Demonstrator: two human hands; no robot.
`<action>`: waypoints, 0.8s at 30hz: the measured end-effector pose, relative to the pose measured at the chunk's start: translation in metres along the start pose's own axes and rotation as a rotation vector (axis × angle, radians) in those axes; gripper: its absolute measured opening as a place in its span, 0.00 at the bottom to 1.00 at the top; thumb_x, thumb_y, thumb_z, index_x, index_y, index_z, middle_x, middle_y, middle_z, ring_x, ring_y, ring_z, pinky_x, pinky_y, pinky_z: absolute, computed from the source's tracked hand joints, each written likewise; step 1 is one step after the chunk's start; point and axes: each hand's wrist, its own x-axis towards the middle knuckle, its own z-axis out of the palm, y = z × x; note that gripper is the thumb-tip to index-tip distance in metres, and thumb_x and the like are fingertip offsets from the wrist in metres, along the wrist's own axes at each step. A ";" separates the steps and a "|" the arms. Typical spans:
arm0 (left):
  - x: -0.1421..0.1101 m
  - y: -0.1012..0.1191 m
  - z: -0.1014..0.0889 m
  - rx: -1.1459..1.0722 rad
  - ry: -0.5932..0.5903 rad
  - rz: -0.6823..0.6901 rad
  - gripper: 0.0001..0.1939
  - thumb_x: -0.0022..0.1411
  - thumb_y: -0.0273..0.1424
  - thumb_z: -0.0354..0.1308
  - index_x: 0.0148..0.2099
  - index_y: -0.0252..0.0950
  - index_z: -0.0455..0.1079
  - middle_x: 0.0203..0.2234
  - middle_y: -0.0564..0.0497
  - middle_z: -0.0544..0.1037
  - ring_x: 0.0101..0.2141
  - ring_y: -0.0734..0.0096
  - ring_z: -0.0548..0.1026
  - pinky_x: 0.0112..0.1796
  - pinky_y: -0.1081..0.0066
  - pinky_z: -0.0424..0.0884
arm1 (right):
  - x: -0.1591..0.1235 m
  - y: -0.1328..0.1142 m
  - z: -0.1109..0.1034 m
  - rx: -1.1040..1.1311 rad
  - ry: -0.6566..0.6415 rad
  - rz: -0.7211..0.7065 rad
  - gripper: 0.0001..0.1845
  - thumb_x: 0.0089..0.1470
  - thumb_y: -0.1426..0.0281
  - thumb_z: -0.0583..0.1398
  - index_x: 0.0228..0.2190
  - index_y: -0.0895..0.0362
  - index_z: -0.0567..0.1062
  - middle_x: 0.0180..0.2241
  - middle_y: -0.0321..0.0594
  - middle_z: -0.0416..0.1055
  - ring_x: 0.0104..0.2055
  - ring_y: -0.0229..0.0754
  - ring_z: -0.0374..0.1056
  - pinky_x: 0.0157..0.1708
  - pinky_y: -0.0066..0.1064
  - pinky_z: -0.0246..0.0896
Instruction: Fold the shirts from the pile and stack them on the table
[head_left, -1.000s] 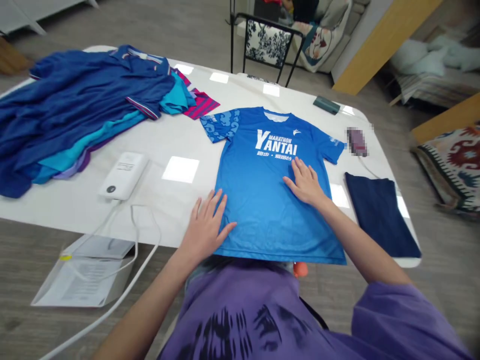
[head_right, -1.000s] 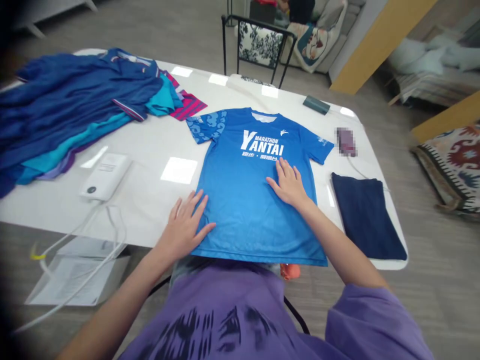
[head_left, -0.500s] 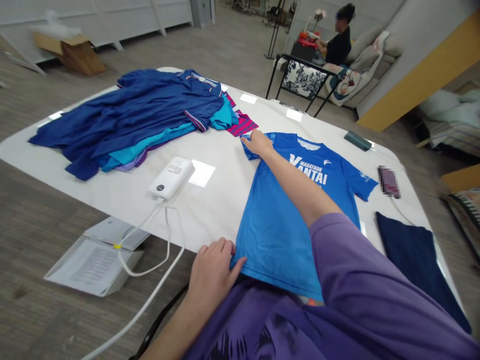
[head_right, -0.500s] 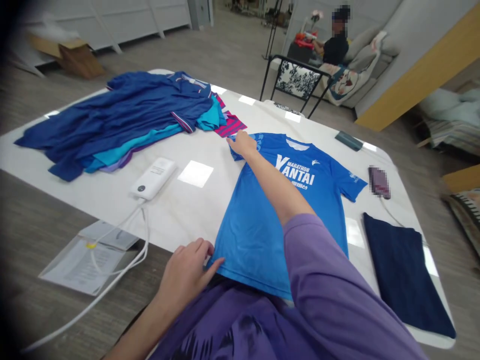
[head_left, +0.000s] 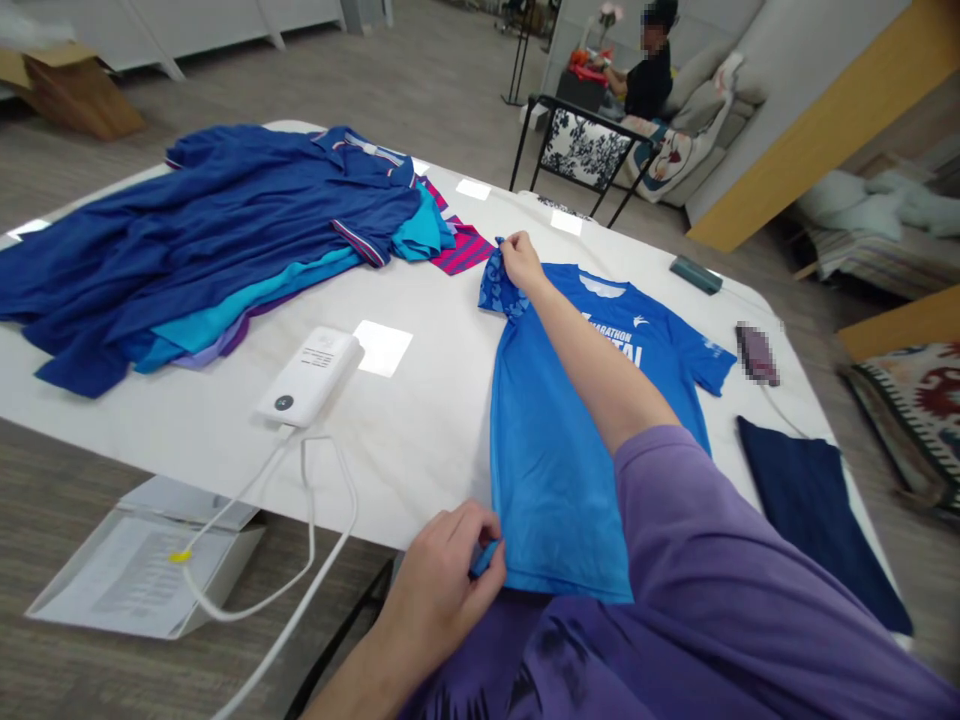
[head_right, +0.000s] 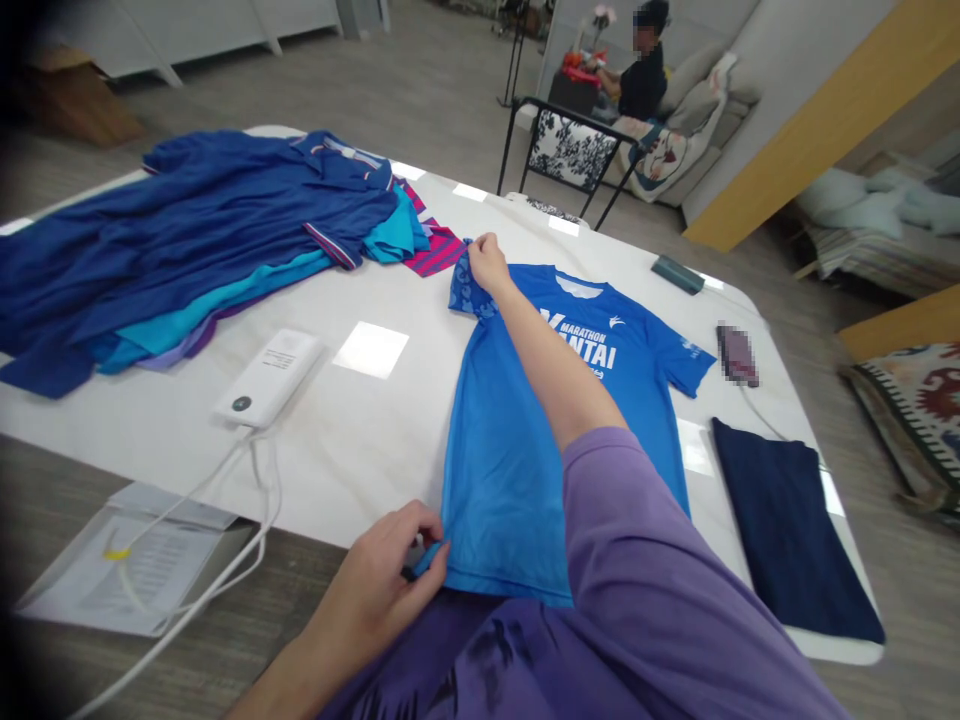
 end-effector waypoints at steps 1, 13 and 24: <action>0.003 0.005 0.002 0.007 0.025 0.074 0.09 0.73 0.25 0.59 0.47 0.46 0.68 0.36 0.54 0.80 0.35 0.60 0.81 0.37 0.57 0.77 | 0.001 0.006 -0.016 0.136 0.040 0.031 0.27 0.70 0.39 0.59 0.49 0.48 0.68 0.45 0.40 0.75 0.54 0.52 0.76 0.58 0.49 0.76; 0.040 0.065 0.070 0.220 -0.578 0.538 0.17 0.77 0.39 0.64 0.64 0.47 0.76 0.45 0.43 0.85 0.46 0.48 0.85 0.45 0.45 0.82 | -0.101 0.139 -0.240 -0.067 0.257 0.261 0.37 0.80 0.45 0.41 0.46 0.59 0.77 0.35 0.49 0.78 0.44 0.48 0.71 0.48 0.44 0.70; 0.071 0.033 0.106 0.469 -0.278 0.479 0.35 0.83 0.43 0.57 0.84 0.35 0.61 0.81 0.41 0.64 0.81 0.46 0.60 0.77 0.44 0.66 | -0.118 0.167 -0.234 -0.505 0.086 0.052 0.25 0.75 0.64 0.54 0.66 0.57 0.76 0.68 0.55 0.73 0.70 0.60 0.67 0.72 0.54 0.62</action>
